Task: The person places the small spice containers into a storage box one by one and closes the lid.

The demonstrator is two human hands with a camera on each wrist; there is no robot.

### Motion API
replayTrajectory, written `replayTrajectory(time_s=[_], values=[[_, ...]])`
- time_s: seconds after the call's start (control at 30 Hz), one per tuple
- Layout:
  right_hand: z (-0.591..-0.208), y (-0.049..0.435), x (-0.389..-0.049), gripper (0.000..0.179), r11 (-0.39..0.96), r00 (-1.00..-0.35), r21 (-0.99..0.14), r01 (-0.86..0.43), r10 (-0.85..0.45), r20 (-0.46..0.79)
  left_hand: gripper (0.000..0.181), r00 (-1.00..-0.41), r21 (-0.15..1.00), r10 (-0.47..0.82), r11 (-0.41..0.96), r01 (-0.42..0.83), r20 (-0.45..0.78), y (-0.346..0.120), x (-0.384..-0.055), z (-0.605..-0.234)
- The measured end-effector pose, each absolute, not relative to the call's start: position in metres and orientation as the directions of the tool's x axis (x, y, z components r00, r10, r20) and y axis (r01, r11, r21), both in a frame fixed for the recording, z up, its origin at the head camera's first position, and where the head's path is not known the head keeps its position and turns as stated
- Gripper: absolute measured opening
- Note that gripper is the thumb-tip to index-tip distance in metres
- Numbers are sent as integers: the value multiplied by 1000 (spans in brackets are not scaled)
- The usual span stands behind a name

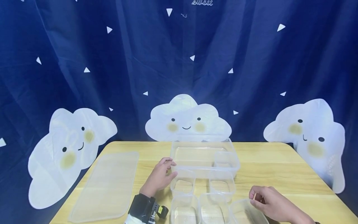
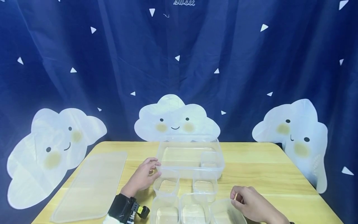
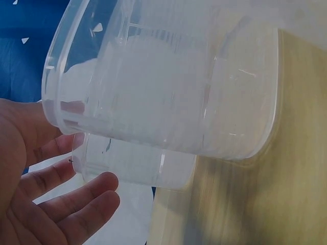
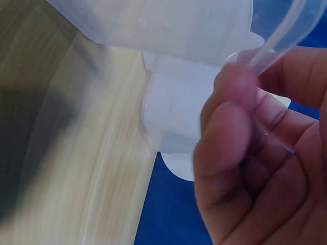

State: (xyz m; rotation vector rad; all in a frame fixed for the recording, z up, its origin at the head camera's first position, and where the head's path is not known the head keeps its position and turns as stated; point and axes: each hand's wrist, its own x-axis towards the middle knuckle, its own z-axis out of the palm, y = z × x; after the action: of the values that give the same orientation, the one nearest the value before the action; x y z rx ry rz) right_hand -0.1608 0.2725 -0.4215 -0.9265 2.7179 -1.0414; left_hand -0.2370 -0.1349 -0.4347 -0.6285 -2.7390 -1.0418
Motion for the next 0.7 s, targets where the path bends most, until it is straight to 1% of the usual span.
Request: replayTrajectory(time_s=[0.13, 0.33, 0.53, 0.7], values=[[-422, 272, -161, 14, 579, -810, -630, -517, -570, 141, 29, -901, 602, 334, 671, 433, 276, -135, -237, -435], [-424, 274, -163, 11, 539, -796, -656, -529, -582, 164, 29, -902, 603, 331, 670, 432, 278, -136, -237, -435], [-425, 275, -164, 8, 519, -814, -714, -470, -567, 123, 29, -901, 603, 334, 669, 434, 279, -136, -237, -435], [-426, 276, -161, 5, 520, -826, -736, -434, -556, 94, 29, -903, 608, 335, 668, 430, 271, -135, -237, -434]])
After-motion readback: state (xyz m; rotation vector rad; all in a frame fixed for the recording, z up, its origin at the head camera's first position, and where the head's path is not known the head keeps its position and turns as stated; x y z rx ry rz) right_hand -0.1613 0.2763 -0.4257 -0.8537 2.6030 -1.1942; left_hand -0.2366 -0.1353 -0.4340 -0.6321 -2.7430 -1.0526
